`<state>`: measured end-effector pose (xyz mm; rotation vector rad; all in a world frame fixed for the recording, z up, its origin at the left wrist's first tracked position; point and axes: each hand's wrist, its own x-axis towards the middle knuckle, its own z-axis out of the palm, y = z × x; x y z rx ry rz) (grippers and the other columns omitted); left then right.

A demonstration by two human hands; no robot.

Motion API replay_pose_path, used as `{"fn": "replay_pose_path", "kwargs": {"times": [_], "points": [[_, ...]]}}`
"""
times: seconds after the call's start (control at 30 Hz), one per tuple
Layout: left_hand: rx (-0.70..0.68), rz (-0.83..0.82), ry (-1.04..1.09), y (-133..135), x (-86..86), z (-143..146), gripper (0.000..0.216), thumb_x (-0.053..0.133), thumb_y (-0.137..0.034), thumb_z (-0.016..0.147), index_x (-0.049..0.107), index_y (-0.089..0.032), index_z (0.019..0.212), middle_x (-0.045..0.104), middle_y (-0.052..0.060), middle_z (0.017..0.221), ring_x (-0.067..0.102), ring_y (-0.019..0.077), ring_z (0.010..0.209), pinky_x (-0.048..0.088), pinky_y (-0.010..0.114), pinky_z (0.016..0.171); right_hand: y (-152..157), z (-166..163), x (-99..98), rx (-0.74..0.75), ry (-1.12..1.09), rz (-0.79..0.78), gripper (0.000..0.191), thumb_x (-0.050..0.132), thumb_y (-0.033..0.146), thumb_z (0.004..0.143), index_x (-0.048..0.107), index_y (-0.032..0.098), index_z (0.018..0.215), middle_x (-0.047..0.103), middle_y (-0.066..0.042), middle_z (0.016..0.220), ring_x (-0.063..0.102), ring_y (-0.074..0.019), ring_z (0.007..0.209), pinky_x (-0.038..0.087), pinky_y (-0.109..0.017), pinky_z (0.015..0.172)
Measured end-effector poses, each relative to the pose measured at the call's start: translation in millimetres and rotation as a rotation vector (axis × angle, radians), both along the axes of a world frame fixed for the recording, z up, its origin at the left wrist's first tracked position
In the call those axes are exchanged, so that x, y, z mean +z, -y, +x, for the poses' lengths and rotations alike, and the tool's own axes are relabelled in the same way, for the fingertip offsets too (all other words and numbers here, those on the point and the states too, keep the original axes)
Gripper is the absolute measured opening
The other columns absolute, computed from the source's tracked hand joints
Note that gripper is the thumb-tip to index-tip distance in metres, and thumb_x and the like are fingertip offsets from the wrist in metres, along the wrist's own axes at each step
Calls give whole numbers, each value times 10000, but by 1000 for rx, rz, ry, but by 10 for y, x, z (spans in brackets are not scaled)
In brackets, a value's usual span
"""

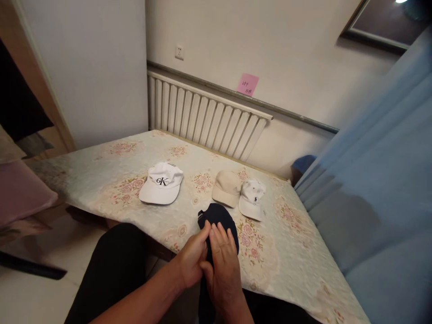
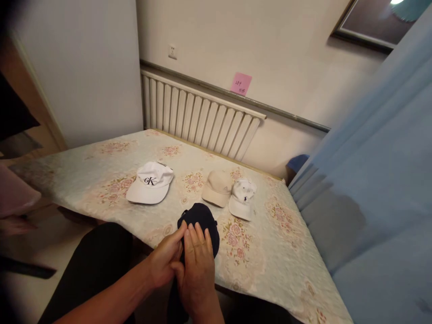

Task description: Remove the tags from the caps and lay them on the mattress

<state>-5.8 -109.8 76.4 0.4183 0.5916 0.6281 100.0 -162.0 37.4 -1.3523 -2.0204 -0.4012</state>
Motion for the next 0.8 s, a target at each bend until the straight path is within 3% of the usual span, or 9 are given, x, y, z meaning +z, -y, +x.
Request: {"fn": "replay_pose_path", "kwargs": {"times": [0.13,0.27,0.33,0.43,0.53,0.6,0.8], "points": [[78,24,-15,11,-15,-31,502,590,-516,809,588,-177,1180,466,73,1411,179,220,1416,146,326,1157,-56,145,-77,-77,-41,-12,608,402,437,922,272,132,1432,392,-155,1449,250,-309,1387,287,-608,1072],[-114,8,144,27,-37,-36,582,527,-578,821,562,-168,1231,559,98,1319,362,272,1339,268,385,1116,-42,247,-114,-204,-188,-28,544,374,380,941,294,139,1422,394,-158,1446,288,-284,1374,364,-571,1038],[-98,20,145,32,-39,-21,575,529,-577,820,566,-173,1228,571,94,1306,380,263,1329,269,370,1116,-21,210,-79,-240,-219,-11,544,384,367,939,293,131,1421,384,-165,1450,283,-286,1376,375,-567,1030],[27,50,25,25,-26,2,534,556,-554,816,581,-185,1201,566,68,1315,330,219,1360,215,309,1137,-4,71,11,-143,-122,7,585,400,396,928,281,105,1422,368,-174,1458,250,-299,1388,326,-583,1061],[-5,25,16,8,1,-6,524,514,-547,845,580,-160,1193,560,81,1319,327,213,1361,228,308,1133,-11,-51,72,-49,-7,-2,626,400,409,925,254,60,1424,387,-188,1444,240,-300,1391,288,-580,1088],[-21,14,44,3,15,-24,524,497,-538,858,576,-142,1192,555,97,1320,336,220,1356,245,315,1127,-23,-70,77,-50,24,-5,636,402,423,921,267,46,1416,404,-194,1431,239,-303,1391,285,-581,1090],[113,79,26,24,-7,-48,508,571,-505,828,572,-182,1220,554,60,1330,298,210,1376,170,299,1150,-67,131,-23,-108,-41,-10,600,411,432,919,305,107,1412,393,-175,1445,252,-304,1386,286,-606,1075]]}}
